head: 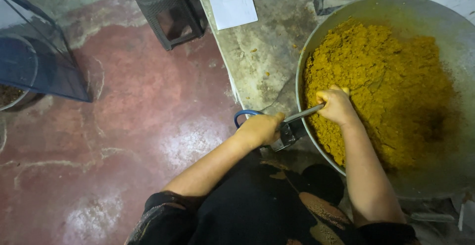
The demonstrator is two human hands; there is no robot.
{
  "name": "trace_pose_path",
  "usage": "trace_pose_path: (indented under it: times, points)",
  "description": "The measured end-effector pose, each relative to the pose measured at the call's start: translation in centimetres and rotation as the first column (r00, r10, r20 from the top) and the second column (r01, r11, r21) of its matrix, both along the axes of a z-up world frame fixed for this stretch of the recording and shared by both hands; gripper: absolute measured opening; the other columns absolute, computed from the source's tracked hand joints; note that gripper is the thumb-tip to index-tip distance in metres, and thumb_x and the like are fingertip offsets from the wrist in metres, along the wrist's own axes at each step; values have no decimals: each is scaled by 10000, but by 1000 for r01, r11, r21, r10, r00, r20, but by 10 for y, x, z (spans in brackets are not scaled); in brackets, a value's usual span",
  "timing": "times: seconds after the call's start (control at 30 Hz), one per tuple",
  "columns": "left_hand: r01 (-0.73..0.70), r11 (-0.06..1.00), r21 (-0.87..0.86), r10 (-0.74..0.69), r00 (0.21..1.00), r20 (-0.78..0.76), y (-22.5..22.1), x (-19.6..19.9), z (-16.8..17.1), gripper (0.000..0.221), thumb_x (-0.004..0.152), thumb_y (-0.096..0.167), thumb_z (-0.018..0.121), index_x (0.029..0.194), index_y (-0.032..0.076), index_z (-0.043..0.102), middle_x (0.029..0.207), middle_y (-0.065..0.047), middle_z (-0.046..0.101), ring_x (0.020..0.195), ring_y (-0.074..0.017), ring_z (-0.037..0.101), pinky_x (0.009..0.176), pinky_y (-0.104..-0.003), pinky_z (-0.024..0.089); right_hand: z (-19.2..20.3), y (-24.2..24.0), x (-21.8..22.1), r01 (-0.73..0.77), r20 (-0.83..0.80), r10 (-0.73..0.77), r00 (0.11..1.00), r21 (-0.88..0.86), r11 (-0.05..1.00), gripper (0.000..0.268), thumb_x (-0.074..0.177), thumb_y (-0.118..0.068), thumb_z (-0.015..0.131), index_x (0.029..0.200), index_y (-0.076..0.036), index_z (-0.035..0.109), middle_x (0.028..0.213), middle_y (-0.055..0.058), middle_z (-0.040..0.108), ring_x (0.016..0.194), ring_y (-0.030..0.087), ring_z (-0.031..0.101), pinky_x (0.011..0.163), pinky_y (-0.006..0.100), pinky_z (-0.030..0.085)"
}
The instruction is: Stirring a thick yellow paste in a large metal bowl using a long-handled tool
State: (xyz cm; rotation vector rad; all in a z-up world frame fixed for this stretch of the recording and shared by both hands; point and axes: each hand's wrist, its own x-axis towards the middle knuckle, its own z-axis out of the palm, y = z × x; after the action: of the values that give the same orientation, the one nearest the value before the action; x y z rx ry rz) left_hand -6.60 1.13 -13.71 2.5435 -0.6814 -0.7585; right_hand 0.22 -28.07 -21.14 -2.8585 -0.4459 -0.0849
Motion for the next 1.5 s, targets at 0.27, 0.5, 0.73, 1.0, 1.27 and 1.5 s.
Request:
trace_pose_path:
  times: [0.27, 0.5, 0.73, 1.0, 1.27, 1.5]
  points:
    - [-7, 1000, -7, 7, 1000, -2, 1, 0, 6, 449, 888, 301, 628, 1301, 132, 573, 1020, -219, 763, 994, -438, 746, 837, -579, 604, 1, 0, 0, -7, 9, 6, 1000, 11, 1000, 251, 643, -360, 720, 618, -254, 493, 602, -40, 558, 800, 205, 594, 754, 351, 348]
    - [-5, 1000, -21, 5, 1000, 5, 0, -1, 9, 440, 882, 300, 617, 1279, 115, 570, 1004, -227, 760, 984, -439, 747, 828, -586, 606, -4, -1, 1, 1, 11, 0, 1000, -22, 1000, 232, 659, -351, 711, 632, -257, 501, 611, -52, 562, 805, 208, 595, 761, 359, 362]
    - [-4, 1000, 8, 4, 1000, 29, 1, 6, 10, 453, 866, 313, 649, 1285, 148, 599, 979, -197, 768, 970, -423, 753, 813, -562, 618, -7, -8, 8, -19, 4, 19, 1000, -59, 998, 177, 719, -315, 670, 654, -249, 519, 629, -17, 577, 810, 236, 602, 759, 391, 391]
    - [-9, 999, -50, 12, 999, 41, -6, 3, -3, 433, 860, 284, 664, 1263, 128, 643, 1022, -194, 778, 1014, -401, 757, 851, -536, 620, -39, -29, 9, -17, 27, 20, 999, -94, 995, 97, 698, -240, 702, 778, -230, 647, 757, 6, 680, 905, 272, 666, 803, 465, 479]
    - [17, 998, -58, -14, 999, 44, -1, 10, -24, 481, 856, 312, 691, 1297, 127, 634, 1069, -212, 769, 1071, -419, 737, 912, -563, 596, -71, -37, 17, -7, 47, 13, 999, -138, 990, 222, 741, -276, 737, 952, -216, 709, 890, 38, 713, 1008, 308, 665, 933, 534, 458]
    - [-44, 998, 40, 47, 996, -76, 4, 1, -2, 540, 879, 368, 672, 1377, 195, 557, 1245, -215, 706, 1199, -437, 657, 1017, -559, 535, -42, -12, 7, -11, 178, 27, 984, -94, 996, 129, 669, -324, 729, 772, -264, 679, 758, -46, 684, 887, 256, 676, 788, 483, 463]
